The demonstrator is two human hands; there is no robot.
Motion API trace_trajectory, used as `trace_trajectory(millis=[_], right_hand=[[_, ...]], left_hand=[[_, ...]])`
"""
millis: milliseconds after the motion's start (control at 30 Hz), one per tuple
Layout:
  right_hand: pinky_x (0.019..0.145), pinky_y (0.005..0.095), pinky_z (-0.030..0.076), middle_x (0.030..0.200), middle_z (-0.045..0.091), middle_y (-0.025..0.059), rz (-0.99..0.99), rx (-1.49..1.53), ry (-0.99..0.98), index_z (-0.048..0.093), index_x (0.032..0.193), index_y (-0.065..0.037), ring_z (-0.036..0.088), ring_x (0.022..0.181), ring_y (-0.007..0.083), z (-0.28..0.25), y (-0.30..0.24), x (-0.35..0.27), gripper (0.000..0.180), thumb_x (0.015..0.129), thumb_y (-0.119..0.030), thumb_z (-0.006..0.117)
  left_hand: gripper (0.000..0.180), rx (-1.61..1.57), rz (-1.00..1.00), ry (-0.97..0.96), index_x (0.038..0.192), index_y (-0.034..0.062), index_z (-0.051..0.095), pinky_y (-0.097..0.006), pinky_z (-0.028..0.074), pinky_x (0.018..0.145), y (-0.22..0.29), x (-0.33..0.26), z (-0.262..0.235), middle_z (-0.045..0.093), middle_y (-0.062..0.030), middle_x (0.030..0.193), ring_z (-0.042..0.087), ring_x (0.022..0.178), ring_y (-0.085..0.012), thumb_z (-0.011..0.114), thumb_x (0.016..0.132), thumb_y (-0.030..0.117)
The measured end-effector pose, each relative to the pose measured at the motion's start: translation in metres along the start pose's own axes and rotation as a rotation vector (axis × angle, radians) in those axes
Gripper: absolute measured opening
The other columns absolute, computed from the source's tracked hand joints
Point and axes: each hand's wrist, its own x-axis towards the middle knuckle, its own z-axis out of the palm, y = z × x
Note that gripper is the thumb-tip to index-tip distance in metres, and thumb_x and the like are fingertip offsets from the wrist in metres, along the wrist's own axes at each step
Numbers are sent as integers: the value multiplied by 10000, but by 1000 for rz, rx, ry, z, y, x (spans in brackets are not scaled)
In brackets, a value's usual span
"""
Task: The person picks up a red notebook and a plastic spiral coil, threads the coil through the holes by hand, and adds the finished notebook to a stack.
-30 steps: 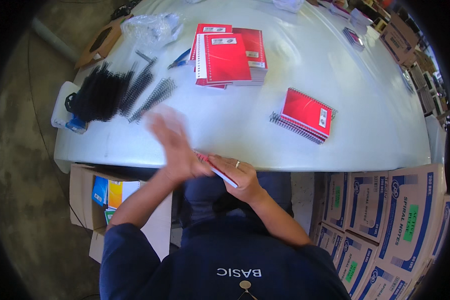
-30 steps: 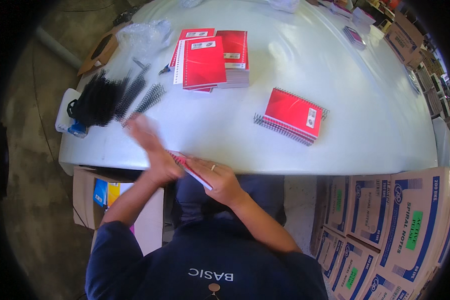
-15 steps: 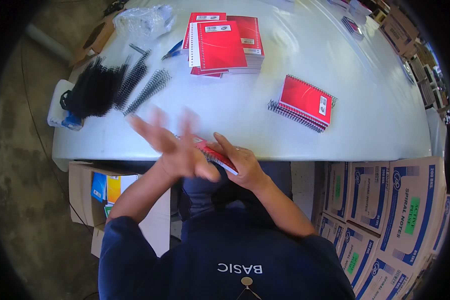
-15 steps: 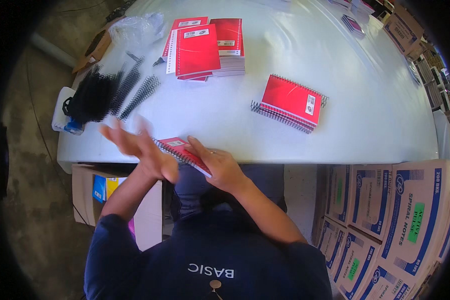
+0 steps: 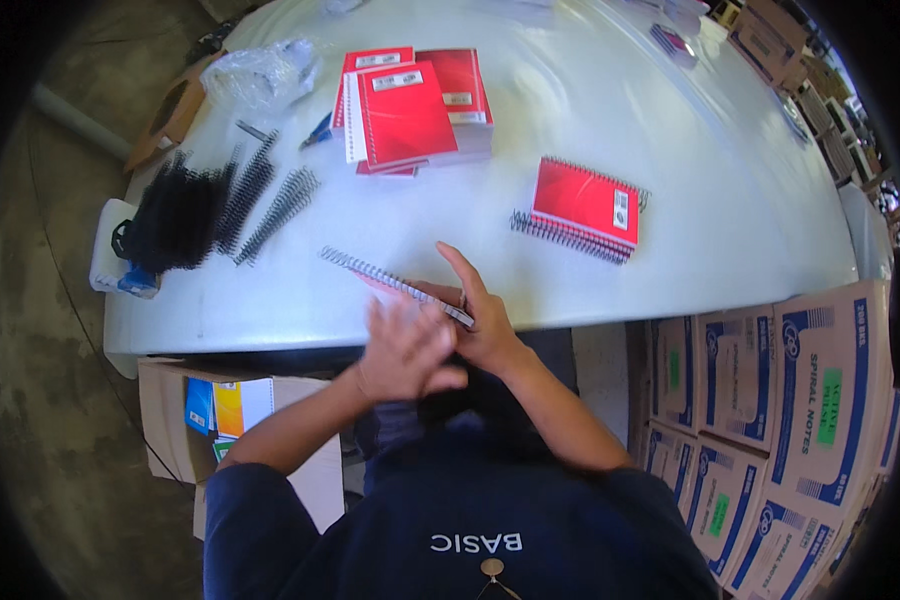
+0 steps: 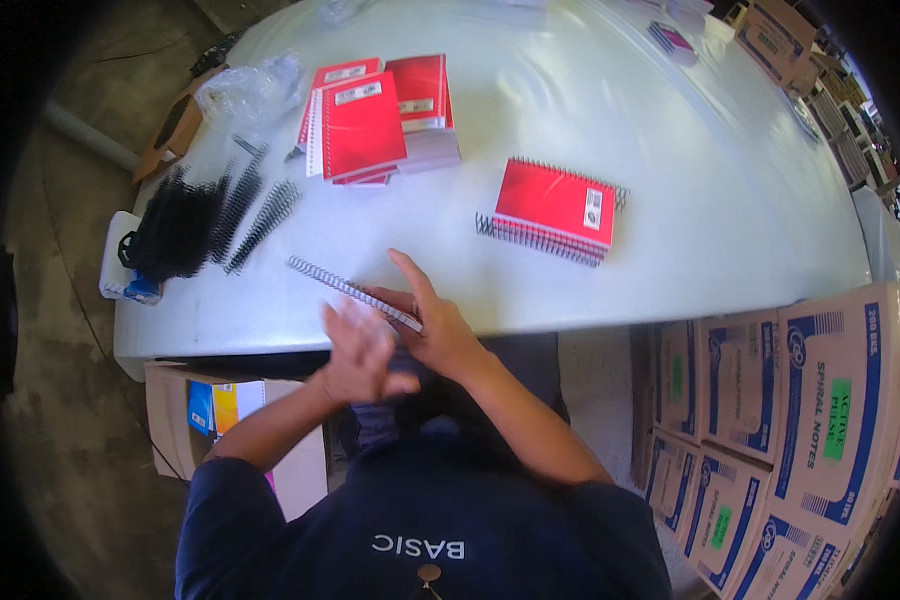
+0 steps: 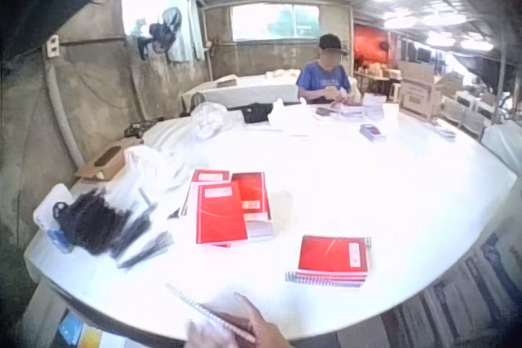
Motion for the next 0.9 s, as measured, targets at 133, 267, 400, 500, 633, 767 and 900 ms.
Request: trace_trajectory(millis=[133,267,400,500,633,767,900], right_hand=[[816,368,490,1056,618,173,19,-298,12,285,1356,-78,614,983,343,-1,6,-5,614,833,-68,607],[832,385,486,1009,614,182,-51,-227,-34,491,1127,-4,602,949,361,1,-13,6,340,815,-62,611],[891,430,455,976,630,188,-307,-681,-69,570,1017,12,609,976,329,11,0,10,279,759,-78,630],[934,466,438,1002,633,201,-375,-903,-147,603,1035,5,612,993,333,31,1,10,320,740,-116,629],[900,449,454,1032,628,211,-502,-927,-86,586,1081,-4,607,1017,340,73,-6,9,334,783,-146,634],[829,400,480,1088,604,221,-97,-201,-89,532,1209,-33,608,975,365,33,-25,20,385,852,-155,607],[821,373,481,1079,613,212,56,-203,-119,533,1214,-37,615,954,366,26,-8,26,380,838,-68,568]], left_hand=[[256,-148,-86,-65,818,80,613,-349,419,671,-20,88,-23,602,-78,841,575,755,-237,661,799,331],[234,-229,-155,-92,638,74,562,-300,415,493,-22,85,-23,547,-45,616,545,542,-208,762,706,176],[174,-284,-749,-168,856,44,604,-356,469,557,-15,92,-26,575,-113,741,585,631,-258,722,755,123],[274,-54,-747,-95,1018,62,584,-349,472,572,-34,102,-5,596,-137,896,590,685,-238,699,771,97],[312,87,-498,179,1096,80,571,-329,459,579,-67,121,-4,598,-114,963,562,680,-197,654,796,59],[482,24,-298,344,1160,3,532,-433,439,830,-63,111,-46,525,-188,1167,537,984,-332,588,842,360],[885,-177,-338,95,1306,-17,433,-568,142,1069,-24,-1,3,309,-259,1414,261,1324,-428,380,818,719]])
